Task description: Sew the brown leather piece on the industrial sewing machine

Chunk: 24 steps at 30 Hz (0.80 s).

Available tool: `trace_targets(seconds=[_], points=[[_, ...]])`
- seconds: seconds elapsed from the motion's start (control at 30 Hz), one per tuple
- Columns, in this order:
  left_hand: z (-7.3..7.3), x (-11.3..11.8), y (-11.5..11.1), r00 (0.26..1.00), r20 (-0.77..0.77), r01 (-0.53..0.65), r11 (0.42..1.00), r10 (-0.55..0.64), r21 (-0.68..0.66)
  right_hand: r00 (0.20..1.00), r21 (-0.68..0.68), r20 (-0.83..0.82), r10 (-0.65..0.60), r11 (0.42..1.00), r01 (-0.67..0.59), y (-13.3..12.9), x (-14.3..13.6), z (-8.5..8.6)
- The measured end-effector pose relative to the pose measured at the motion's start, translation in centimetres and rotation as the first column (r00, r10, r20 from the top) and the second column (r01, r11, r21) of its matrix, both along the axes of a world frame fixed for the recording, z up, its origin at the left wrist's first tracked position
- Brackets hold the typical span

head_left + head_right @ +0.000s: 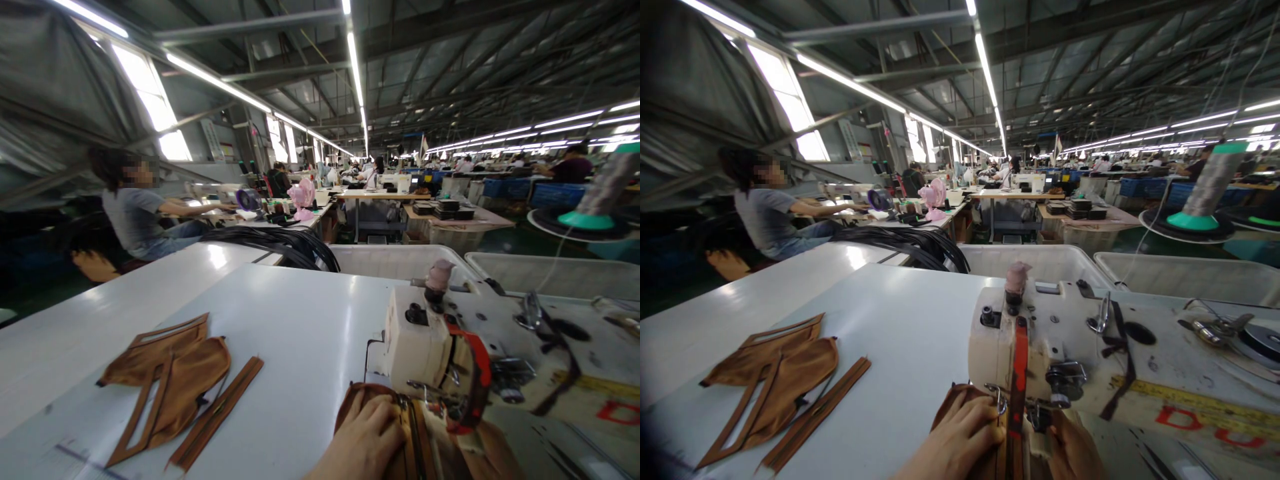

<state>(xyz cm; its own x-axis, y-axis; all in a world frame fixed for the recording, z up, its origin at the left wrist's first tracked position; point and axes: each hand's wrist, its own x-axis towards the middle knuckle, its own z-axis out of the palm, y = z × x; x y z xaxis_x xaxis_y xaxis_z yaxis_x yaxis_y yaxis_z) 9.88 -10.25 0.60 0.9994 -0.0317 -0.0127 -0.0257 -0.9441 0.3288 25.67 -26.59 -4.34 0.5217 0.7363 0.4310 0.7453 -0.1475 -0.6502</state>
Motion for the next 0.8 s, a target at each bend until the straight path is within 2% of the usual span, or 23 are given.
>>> trace_targets(seconds=[0.1, 0.17, 0.27, 0.33, 0.4, 0.47, 0.6, 0.7, 0.8], points=[[0.5, 0.0, -0.2, 1.000, -0.021, -0.002, 1.000, 0.002, -0.015, 0.997, -0.068, -0.042, 0.071, 0.995, -0.074, 0.2, -0.2, 0.5], [0.6, 0.0, -0.3, 1.000, -0.021, -0.008, 1.000, 0.008, -0.021, 0.989, -0.185, -0.114, 0.096, 0.976, -0.116, 0.4, -0.4, 0.5], [0.5, -0.1, -0.4, 1.000, -0.018, -0.019, 0.999, 0.018, -0.027, 0.983, -0.457, -0.183, -0.023, 0.887, -0.065, 0.9, -0.8, 0.1], [0.6, -0.1, -0.3, 1.000, -0.020, -0.024, 0.999, 0.023, -0.029, 0.985, -0.569, -0.160, -0.058, 0.821, -0.044, 1.3, -1.0, -0.2], [0.7, -0.1, -0.2, 1.000, -0.019, -0.023, 0.999, 0.022, -0.038, 0.992, -0.575, -0.120, -0.028, 0.817, -0.046, 1.5, -1.2, -0.4], [0.8, -0.2, -0.1, 1.000, -0.015, -0.025, 0.998, 0.025, -0.053, 0.997, -0.539, -0.077, -0.007, 0.841, -0.036, 1.7, -1.2, -0.3], [1.0, -0.1, 0.0, 1.000, -0.026, -0.017, 0.996, 0.015, -0.082, 0.994, -0.466, 0.066, 0.089, 0.883, -0.048, 2.0, -1.4, 1.0], [1.0, -0.2, 0.1, 0.999, -0.032, -0.011, 0.996, 0.008, -0.093, 0.956, -0.450, 0.228, 0.184, 0.891, -0.063, 2.1, -1.5, 2.2], [0.8, -0.3, 0.2, 0.999, -0.030, -0.015, 0.996, 0.013, -0.086, 0.919, -0.437, 0.321, 0.228, 0.897, -0.070, 1.9, -1.4, 2.6]])
